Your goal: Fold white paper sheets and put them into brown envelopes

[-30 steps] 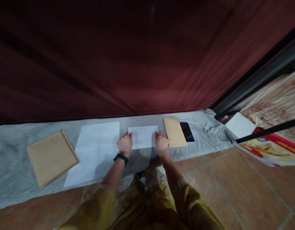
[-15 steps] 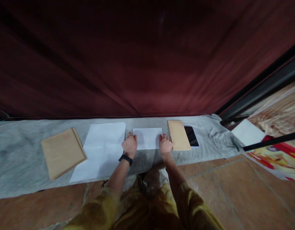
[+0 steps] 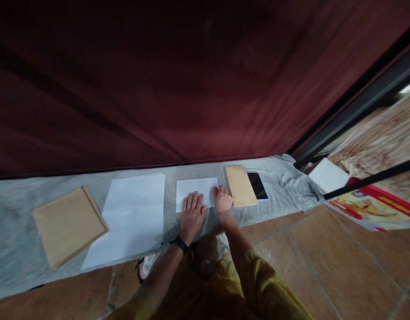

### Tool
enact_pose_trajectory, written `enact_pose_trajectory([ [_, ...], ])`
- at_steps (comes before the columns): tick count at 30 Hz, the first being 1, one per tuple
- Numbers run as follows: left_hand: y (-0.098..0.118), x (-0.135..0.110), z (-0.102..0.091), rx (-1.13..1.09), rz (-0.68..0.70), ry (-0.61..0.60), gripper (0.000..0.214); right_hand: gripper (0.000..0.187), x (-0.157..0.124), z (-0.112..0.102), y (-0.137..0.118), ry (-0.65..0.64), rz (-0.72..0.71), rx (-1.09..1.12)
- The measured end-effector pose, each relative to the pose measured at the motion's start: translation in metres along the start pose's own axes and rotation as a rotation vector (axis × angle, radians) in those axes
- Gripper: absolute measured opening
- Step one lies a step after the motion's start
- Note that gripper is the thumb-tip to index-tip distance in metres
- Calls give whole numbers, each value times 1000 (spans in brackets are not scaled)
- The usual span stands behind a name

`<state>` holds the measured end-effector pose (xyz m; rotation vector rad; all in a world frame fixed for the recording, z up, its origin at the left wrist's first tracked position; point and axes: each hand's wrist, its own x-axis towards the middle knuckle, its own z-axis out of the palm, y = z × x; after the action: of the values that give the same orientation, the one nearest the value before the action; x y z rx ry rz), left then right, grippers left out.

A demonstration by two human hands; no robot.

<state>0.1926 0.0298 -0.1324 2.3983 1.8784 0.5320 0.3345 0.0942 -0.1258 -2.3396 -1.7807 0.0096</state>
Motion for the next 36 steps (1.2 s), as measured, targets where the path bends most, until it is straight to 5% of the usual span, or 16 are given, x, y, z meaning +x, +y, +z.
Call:
enact_pose_trajectory([
  [15,-4,1,4,43,12,-45,56,36,-4,-20,-5,-24,22,36],
  [19,-7,1,8,41,14,-85,60,40,-18,-29,-23,20,-145,129],
  [24,-14,1,13,-26,54,-177,63,51,-33,-15,-42,-48,-454,280],
  [36,-7,0,7,93,33,-204,61,52,-34,11,-28,-49,-435,266],
])
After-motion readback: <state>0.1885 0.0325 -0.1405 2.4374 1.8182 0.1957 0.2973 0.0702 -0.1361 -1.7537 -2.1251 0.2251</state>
